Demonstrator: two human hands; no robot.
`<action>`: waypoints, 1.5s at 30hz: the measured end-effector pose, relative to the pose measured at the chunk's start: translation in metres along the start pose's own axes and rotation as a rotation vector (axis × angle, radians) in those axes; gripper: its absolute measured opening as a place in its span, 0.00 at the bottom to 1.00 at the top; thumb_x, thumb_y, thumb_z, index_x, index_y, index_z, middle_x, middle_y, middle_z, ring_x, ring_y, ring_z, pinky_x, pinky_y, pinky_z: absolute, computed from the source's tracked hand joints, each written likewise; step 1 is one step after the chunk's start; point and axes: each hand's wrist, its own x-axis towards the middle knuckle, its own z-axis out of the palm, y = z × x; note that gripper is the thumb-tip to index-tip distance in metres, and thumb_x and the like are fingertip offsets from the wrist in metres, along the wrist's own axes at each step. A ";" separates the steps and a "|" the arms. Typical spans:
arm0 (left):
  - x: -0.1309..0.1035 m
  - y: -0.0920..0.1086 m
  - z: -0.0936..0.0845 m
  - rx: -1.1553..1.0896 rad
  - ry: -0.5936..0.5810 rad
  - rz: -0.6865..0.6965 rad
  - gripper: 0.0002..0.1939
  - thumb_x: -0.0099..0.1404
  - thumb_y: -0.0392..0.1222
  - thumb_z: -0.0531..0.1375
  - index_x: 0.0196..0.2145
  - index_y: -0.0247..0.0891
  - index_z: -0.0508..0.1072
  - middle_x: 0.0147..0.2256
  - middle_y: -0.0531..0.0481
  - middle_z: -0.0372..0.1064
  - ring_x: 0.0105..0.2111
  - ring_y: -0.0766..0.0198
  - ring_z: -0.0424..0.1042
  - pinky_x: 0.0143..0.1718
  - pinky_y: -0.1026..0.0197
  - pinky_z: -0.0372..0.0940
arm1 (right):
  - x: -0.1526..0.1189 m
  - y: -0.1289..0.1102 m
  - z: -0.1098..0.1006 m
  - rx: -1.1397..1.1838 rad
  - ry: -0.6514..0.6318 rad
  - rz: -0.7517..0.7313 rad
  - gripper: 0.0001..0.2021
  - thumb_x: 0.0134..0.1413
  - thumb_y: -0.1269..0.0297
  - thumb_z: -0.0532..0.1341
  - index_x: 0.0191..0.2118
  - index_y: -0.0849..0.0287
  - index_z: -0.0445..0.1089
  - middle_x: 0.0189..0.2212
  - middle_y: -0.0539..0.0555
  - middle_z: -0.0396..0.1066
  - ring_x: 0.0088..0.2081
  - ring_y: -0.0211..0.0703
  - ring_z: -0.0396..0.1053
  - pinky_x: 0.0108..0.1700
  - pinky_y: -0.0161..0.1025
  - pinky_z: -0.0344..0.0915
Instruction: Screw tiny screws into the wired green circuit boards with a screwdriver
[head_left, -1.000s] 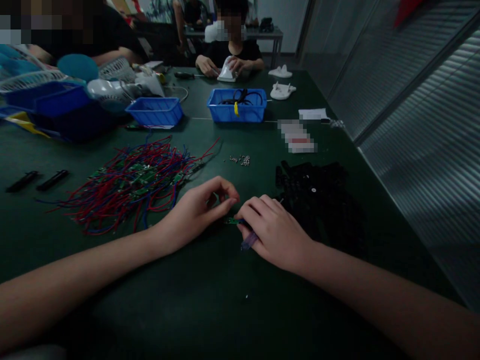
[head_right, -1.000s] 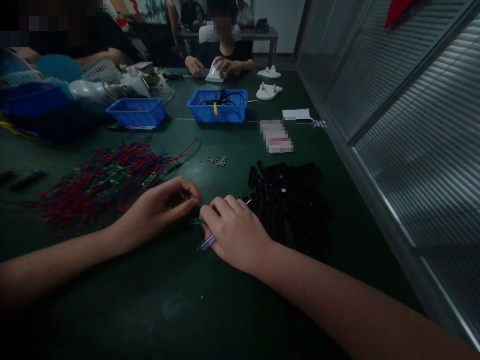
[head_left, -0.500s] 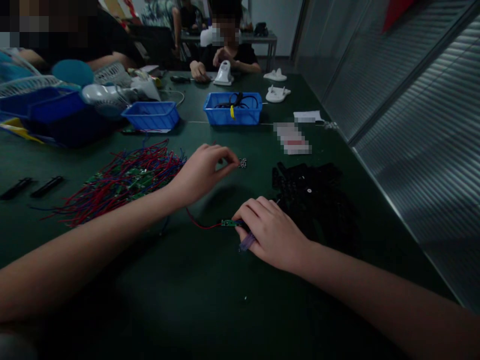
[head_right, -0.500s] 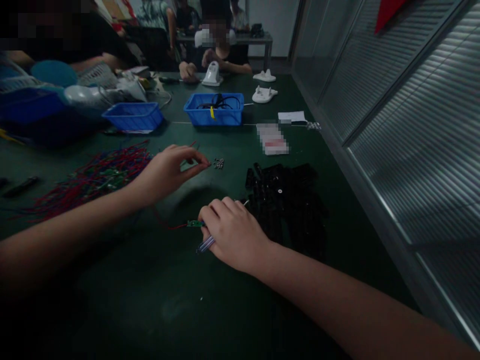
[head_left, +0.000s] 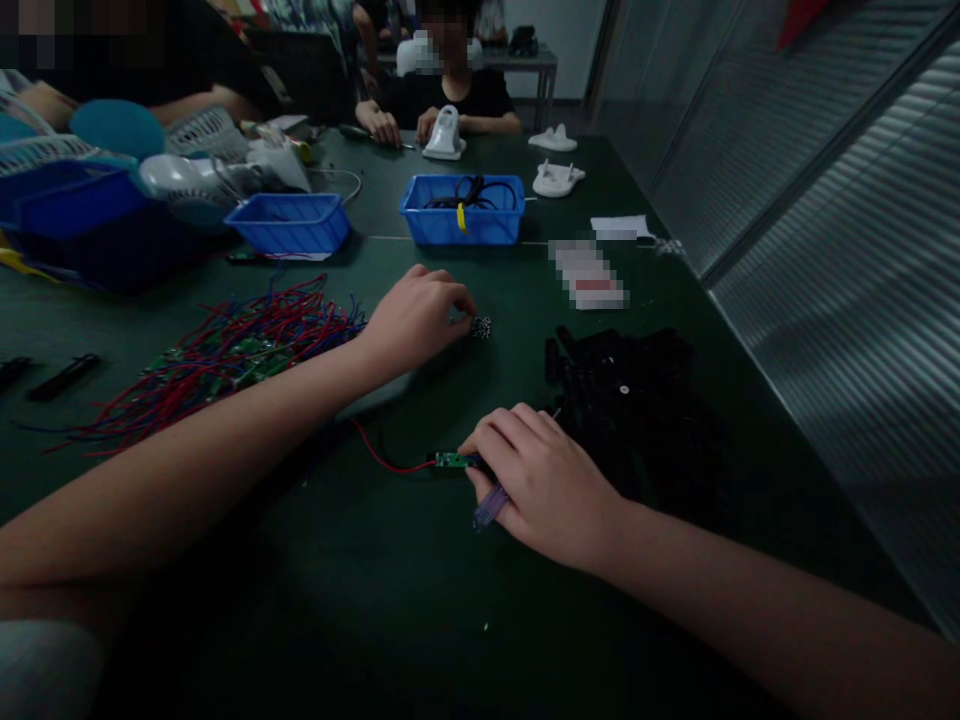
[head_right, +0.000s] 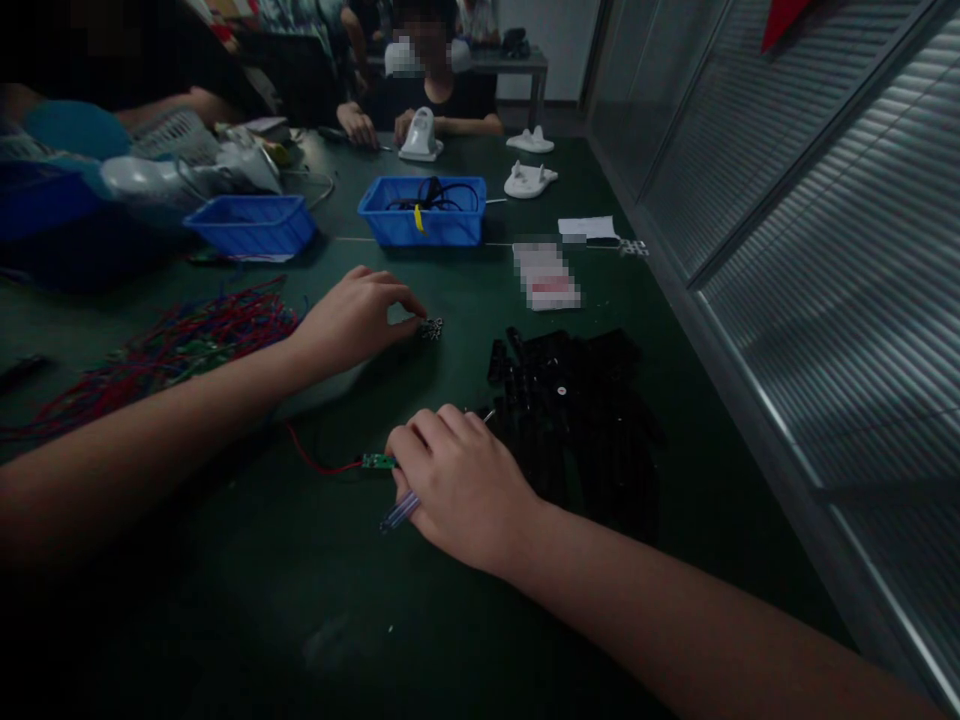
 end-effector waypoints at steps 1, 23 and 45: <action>0.000 0.001 0.000 0.014 0.008 -0.002 0.11 0.62 0.44 0.57 0.37 0.40 0.77 0.37 0.45 0.73 0.40 0.56 0.68 0.48 0.50 0.59 | 0.000 0.000 0.000 0.000 -0.004 0.001 0.10 0.61 0.64 0.51 0.44 0.60 0.65 0.41 0.55 0.66 0.43 0.44 0.60 0.43 0.43 0.58; 0.003 0.019 0.004 0.392 -0.009 0.147 0.14 0.69 0.36 0.49 0.39 0.34 0.74 0.40 0.42 0.69 0.46 0.51 0.65 0.43 0.52 0.60 | 0.000 0.000 0.000 -0.019 -0.020 0.002 0.10 0.62 0.63 0.50 0.44 0.59 0.65 0.41 0.54 0.66 0.44 0.45 0.60 0.44 0.43 0.58; -0.126 0.060 -0.045 -0.460 -0.188 -0.074 0.06 0.68 0.42 0.55 0.38 0.40 0.71 0.39 0.52 0.68 0.41 0.65 0.66 0.43 0.62 0.61 | -0.001 0.001 0.000 -0.026 0.032 0.003 0.09 0.61 0.64 0.51 0.42 0.59 0.64 0.39 0.52 0.66 0.42 0.44 0.60 0.44 0.42 0.55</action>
